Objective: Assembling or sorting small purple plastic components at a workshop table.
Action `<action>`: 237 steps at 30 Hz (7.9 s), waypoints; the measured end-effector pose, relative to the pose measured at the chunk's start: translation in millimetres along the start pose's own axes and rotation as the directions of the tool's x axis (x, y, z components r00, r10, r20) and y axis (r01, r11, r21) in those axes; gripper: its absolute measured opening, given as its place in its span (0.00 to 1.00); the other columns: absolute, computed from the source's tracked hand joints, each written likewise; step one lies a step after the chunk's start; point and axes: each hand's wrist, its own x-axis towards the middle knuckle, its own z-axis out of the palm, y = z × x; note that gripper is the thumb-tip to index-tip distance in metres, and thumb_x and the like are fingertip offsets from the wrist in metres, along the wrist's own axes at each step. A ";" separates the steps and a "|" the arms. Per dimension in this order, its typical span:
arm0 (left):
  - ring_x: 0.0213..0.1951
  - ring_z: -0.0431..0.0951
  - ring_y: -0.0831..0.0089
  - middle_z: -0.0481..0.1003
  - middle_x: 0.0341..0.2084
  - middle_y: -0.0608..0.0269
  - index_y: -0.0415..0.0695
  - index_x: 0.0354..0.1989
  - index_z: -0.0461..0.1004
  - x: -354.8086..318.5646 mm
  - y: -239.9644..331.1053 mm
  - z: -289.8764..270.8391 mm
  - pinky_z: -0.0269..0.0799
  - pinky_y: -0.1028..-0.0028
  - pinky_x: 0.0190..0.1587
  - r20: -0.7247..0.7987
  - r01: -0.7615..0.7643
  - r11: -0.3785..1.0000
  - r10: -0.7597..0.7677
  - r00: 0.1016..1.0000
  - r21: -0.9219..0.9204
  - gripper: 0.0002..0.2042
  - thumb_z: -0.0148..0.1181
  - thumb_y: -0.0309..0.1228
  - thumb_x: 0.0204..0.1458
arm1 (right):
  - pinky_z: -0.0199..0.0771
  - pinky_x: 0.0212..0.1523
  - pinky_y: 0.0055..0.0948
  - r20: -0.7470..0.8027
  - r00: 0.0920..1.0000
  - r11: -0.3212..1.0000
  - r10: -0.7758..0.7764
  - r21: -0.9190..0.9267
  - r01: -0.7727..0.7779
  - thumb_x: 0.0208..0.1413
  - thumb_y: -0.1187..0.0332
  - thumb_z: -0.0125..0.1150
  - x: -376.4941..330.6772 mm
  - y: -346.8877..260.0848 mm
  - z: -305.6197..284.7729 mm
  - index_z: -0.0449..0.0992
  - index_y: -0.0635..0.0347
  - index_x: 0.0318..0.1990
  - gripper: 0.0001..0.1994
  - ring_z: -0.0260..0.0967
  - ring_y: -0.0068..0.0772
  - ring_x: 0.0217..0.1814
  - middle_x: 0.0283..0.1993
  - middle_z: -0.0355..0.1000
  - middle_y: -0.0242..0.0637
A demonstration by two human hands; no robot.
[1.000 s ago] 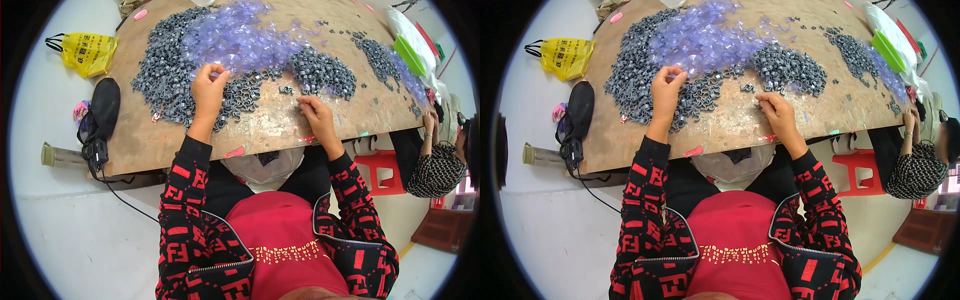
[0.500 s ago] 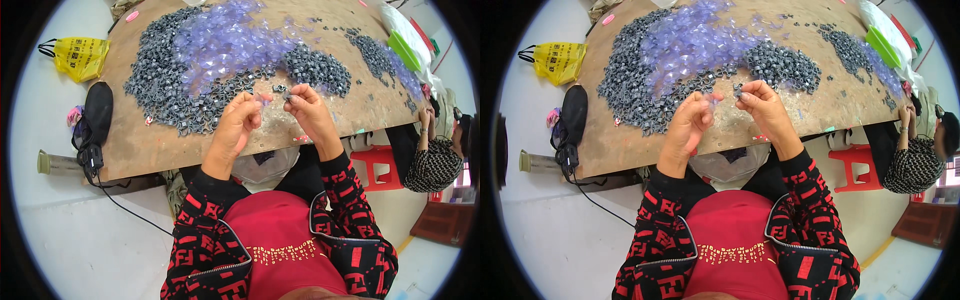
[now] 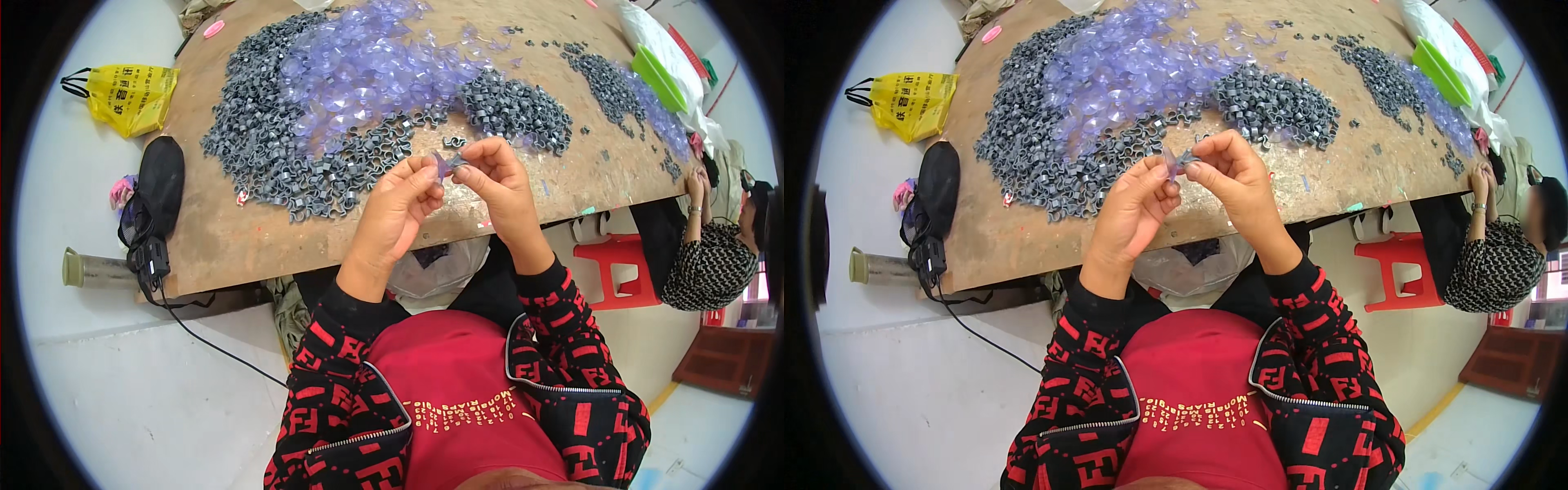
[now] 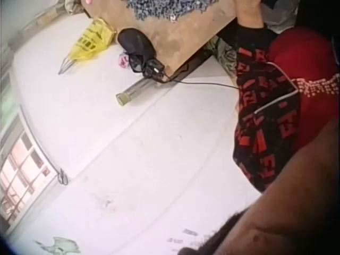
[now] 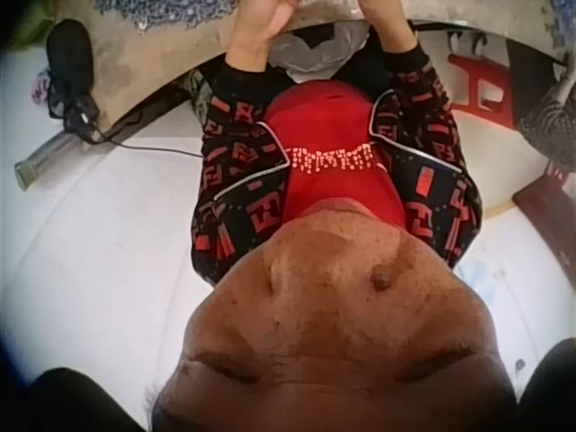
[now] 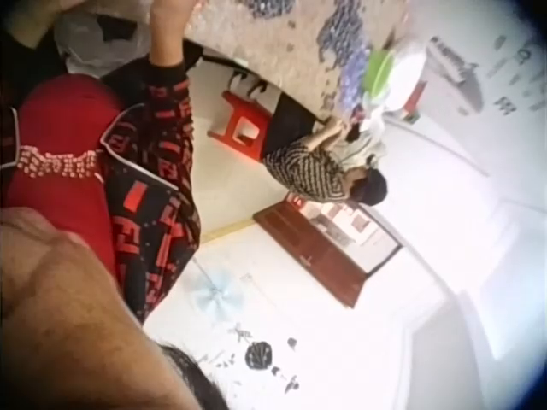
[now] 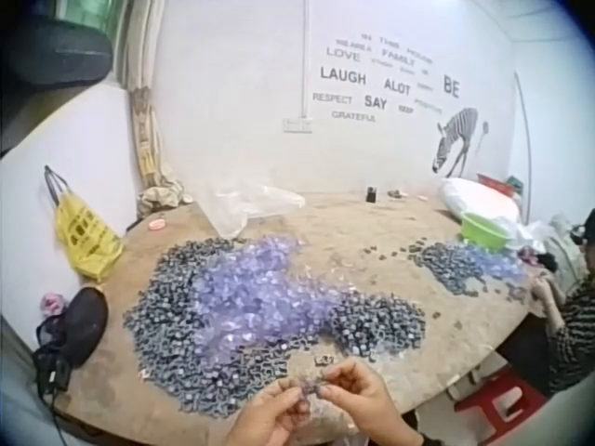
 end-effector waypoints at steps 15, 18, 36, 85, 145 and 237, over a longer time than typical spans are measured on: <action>0.32 0.75 0.77 0.72 0.32 0.64 0.41 0.44 0.66 -18.0 -7.0 8.9 0.72 0.78 0.36 -0.074 -0.090 0.961 0.113 0.991 0.262 0.10 0.52 0.24 0.53 | 0.68 0.39 0.24 0.092 0.980 0.840 -0.176 -0.505 0.198 0.52 0.73 0.55 -17.5 3.8 2.2 0.72 0.64 0.45 0.13 0.70 0.26 0.37 0.37 0.73 0.38; 0.32 0.75 0.76 0.72 0.33 0.63 0.40 0.43 0.66 -21.7 -11.1 4.2 0.72 0.78 0.37 -0.033 -0.074 0.919 0.094 0.995 0.387 0.10 0.53 0.24 0.52 | 0.68 0.39 0.25 0.170 0.968 0.756 -0.184 -0.605 0.249 0.52 0.75 0.53 -22.9 -0.4 -4.3 0.72 0.63 0.45 0.12 0.70 0.27 0.39 0.37 0.73 0.38; 0.30 0.75 0.78 0.73 0.28 0.62 0.39 0.36 0.71 -59.7 -9.0 22.9 0.70 0.79 0.30 0.287 -0.342 0.063 0.417 0.862 0.937 0.08 0.56 0.22 0.47 | 0.68 0.47 0.23 0.159 0.987 0.937 0.018 -0.347 0.038 0.53 0.76 0.54 -67.4 -5.8 2.0 0.71 0.66 0.44 0.10 0.67 0.23 0.45 0.44 0.70 0.35; 0.27 0.73 0.80 0.73 0.28 0.65 0.43 0.36 0.69 -14.2 -7.6 13.3 0.71 0.80 0.33 0.029 -0.093 0.995 0.095 0.995 -0.039 0.06 0.55 0.30 0.53 | 0.65 0.42 0.17 0.054 0.972 0.942 -0.231 -0.237 0.237 0.51 0.81 0.54 -10.0 -16.8 17.4 0.70 0.66 0.44 0.11 0.65 0.18 0.40 0.40 0.67 0.31; 0.20 0.66 0.85 0.70 0.19 0.68 0.40 0.34 0.71 -40.0 22.7 29.3 0.60 0.84 0.22 0.208 -0.218 0.518 0.077 0.975 0.827 0.05 0.51 0.28 0.55 | 0.68 0.37 0.22 0.334 0.937 0.979 0.102 -0.199 -0.036 0.49 0.74 0.60 -22.9 -33.4 -14.8 0.71 0.63 0.36 0.07 0.67 0.26 0.36 0.35 0.69 0.35; 0.20 0.65 0.85 0.69 0.18 0.70 0.42 0.29 0.70 -57.9 23.1 17.3 0.58 0.84 0.21 0.258 0.195 0.674 -0.510 0.820 0.712 0.10 0.50 0.35 0.56 | 0.61 0.28 0.20 0.731 0.622 0.906 0.281 -0.416 0.080 0.52 0.64 0.59 -22.9 -61.4 -12.3 0.66 0.60 0.30 0.11 0.62 0.19 0.28 0.26 0.65 0.27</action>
